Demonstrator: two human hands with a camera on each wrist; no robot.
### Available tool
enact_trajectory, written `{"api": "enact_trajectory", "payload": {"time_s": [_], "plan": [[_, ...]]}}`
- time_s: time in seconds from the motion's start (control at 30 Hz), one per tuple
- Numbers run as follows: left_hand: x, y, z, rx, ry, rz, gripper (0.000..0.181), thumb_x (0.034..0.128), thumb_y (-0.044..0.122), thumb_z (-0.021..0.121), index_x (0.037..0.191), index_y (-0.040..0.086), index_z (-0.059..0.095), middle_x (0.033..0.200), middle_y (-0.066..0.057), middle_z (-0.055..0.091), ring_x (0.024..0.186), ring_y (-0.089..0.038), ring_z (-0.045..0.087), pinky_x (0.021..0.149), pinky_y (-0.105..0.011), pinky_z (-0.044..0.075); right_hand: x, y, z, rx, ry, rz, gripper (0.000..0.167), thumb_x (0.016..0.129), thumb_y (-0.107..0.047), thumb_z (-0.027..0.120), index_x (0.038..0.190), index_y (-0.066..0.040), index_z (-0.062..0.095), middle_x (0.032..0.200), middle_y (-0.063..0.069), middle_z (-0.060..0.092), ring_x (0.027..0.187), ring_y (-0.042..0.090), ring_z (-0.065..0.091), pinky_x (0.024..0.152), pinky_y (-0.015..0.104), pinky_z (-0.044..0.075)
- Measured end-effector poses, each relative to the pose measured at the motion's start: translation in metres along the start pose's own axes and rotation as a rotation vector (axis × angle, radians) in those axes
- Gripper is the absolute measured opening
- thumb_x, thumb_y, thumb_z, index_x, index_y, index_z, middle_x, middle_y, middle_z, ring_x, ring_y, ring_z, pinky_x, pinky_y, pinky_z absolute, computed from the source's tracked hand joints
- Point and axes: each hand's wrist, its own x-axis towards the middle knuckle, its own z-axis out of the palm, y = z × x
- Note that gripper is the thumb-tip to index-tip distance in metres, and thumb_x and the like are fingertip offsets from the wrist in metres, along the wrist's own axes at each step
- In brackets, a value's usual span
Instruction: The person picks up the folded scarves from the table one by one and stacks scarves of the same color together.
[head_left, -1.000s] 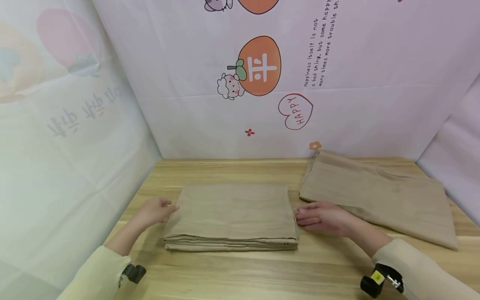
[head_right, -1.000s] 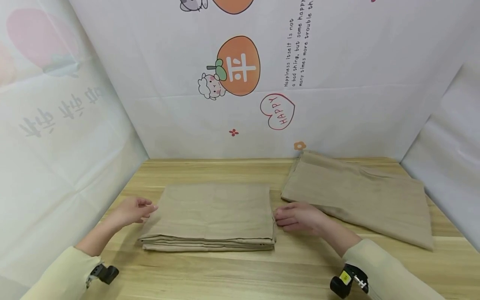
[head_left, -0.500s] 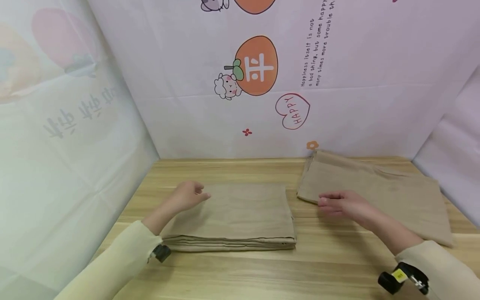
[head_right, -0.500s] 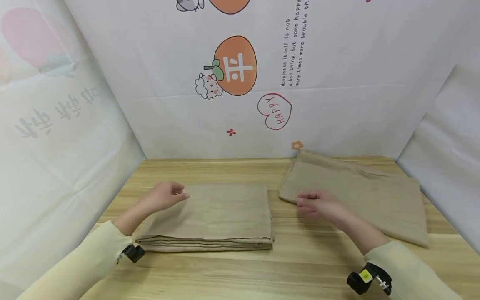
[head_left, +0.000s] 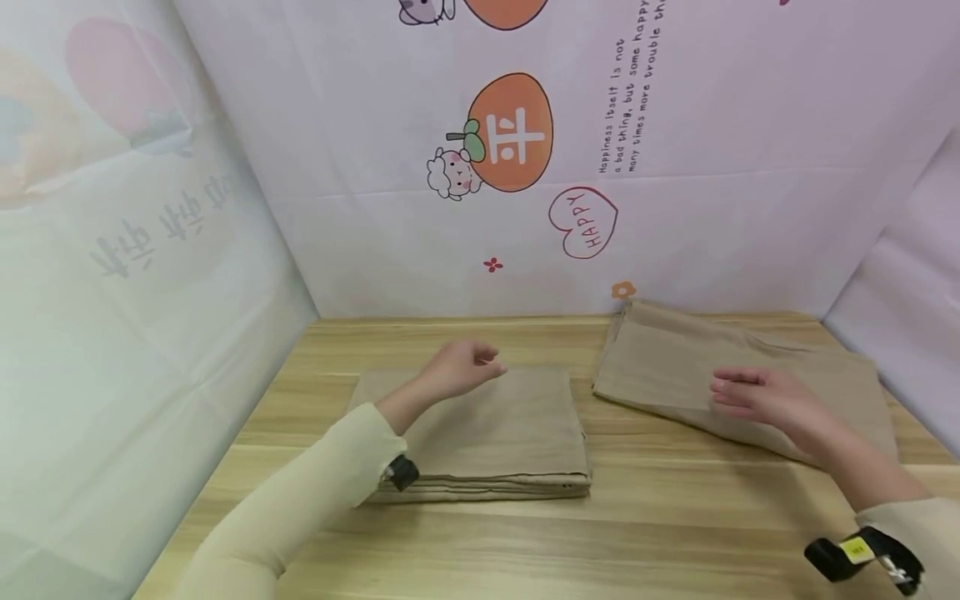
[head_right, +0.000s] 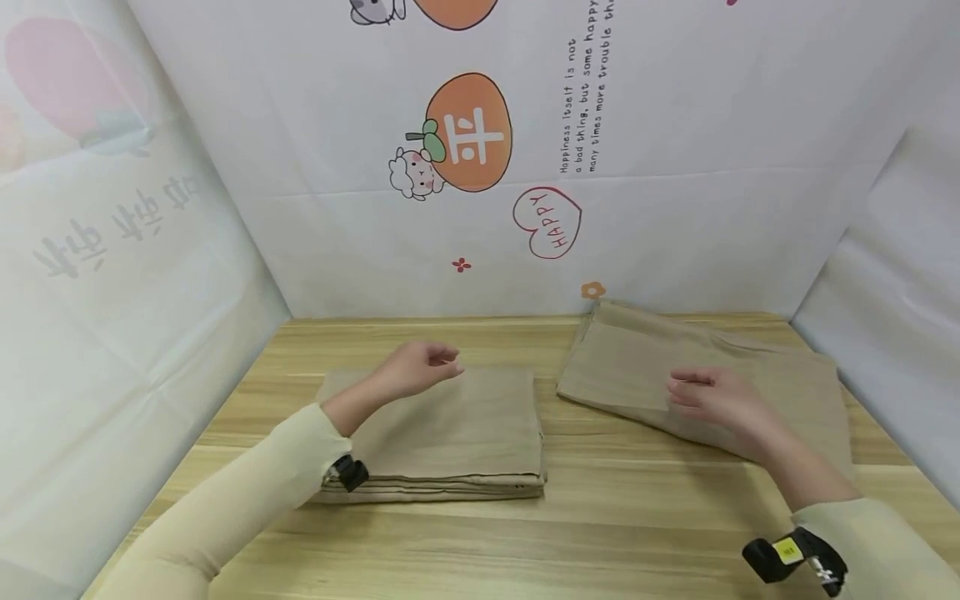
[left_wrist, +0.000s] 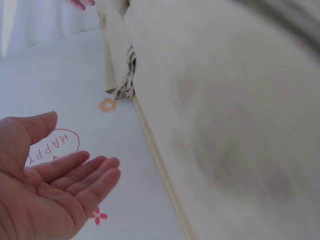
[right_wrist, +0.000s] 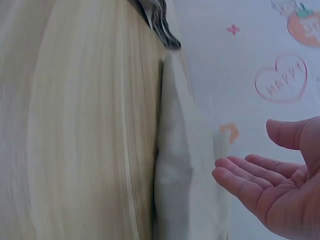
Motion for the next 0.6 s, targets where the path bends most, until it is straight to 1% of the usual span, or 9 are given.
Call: {"api": "enact_trajectory", "payload": {"time_s": [0.13,0.23,0.27,0.3,0.37,0.43,0.47,0.53,0.6], "plan": [[0.021,0.011,0.013,-0.072,-0.011,0.006,0.049,0.0952,0.038,0.062,0.133,0.006,0.059,0.129,-0.008,0.061,0.116,-0.021,0.058,0.091,-0.033,0.050,-0.003,0.012,-0.016,-0.053,0.059,0.007,0.060,0.105,-0.022,0.043,0.139,0.024,0.024,0.137,0.042,0.036,0.096,-0.002,0.061,0.084,0.031,0.054],[0.036,0.020,0.024,-0.110,-0.013,-0.005,0.053,0.0948,0.042,0.062,0.134,0.006,0.058,0.129,-0.006,0.061,0.118,-0.020,0.057,0.092,-0.032,0.050,-0.006,0.022,-0.030,-0.094,0.113,0.019,0.059,0.105,-0.021,0.043,0.138,0.025,0.025,0.135,0.041,0.040,0.088,-0.009,0.058,0.080,0.027,0.055],[0.041,0.022,0.027,-0.123,-0.012,-0.012,0.055,0.0943,0.043,0.062,0.135,0.006,0.057,0.129,-0.006,0.061,0.118,-0.019,0.057,0.092,-0.032,0.049,-0.007,0.025,-0.035,-0.101,0.130,0.023,0.060,0.105,-0.021,0.043,0.137,0.025,0.025,0.133,0.041,0.042,0.086,-0.011,0.057,0.079,0.026,0.055],[0.046,0.025,0.031,-0.137,-0.007,-0.020,0.057,0.0937,0.045,0.062,0.135,0.007,0.057,0.129,-0.005,0.061,0.118,-0.019,0.056,0.093,-0.032,0.049,-0.007,0.028,-0.040,-0.100,0.150,0.026,0.060,0.105,-0.021,0.045,0.137,0.026,0.025,0.128,0.039,0.049,0.085,-0.011,0.057,0.077,0.025,0.055],[0.055,0.031,0.038,-0.165,0.001,-0.039,0.058,0.0933,0.046,0.062,0.136,0.007,0.057,0.129,-0.005,0.061,0.118,-0.019,0.056,0.094,-0.033,0.048,-0.009,0.034,-0.050,-0.085,0.185,0.036,0.063,0.104,-0.022,0.046,0.137,0.027,0.023,0.113,0.025,0.064,0.082,-0.012,0.056,0.075,0.024,0.055],[0.063,0.035,0.043,-0.207,0.004,-0.062,0.059,0.0932,0.046,0.062,0.136,0.006,0.056,0.130,-0.006,0.060,0.117,-0.020,0.057,0.094,-0.034,0.048,-0.011,0.038,-0.059,-0.068,0.229,0.051,0.065,0.103,-0.023,0.048,0.136,0.028,0.024,0.101,0.007,0.068,0.078,-0.013,0.056,0.072,0.023,0.056],[0.067,0.037,0.045,-0.230,0.005,-0.071,0.059,0.0929,0.047,0.063,0.136,0.006,0.056,0.130,-0.007,0.060,0.115,-0.020,0.058,0.093,-0.034,0.049,-0.012,0.040,-0.062,-0.069,0.260,0.066,0.066,0.103,-0.025,0.049,0.135,0.028,0.025,0.099,0.001,0.067,0.076,-0.013,0.056,0.071,0.023,0.056],[0.075,0.037,0.051,-0.260,0.007,-0.082,0.060,0.0931,0.047,0.062,0.135,0.005,0.056,0.130,-0.008,0.060,0.114,-0.021,0.058,0.093,-0.035,0.049,-0.015,0.044,-0.069,-0.084,0.318,0.092,0.068,0.102,-0.027,0.050,0.134,0.028,0.026,0.094,-0.005,0.065,0.072,-0.013,0.055,0.067,0.022,0.055],[0.083,0.036,0.058,-0.286,0.008,-0.090,0.061,0.0930,0.047,0.062,0.136,0.003,0.055,0.130,-0.010,0.059,0.114,-0.022,0.058,0.093,-0.035,0.049,-0.017,0.048,-0.075,-0.098,0.365,0.117,0.070,0.101,-0.029,0.051,0.133,0.028,0.027,0.090,-0.002,0.065,0.068,-0.013,0.054,0.065,0.021,0.055]]}}
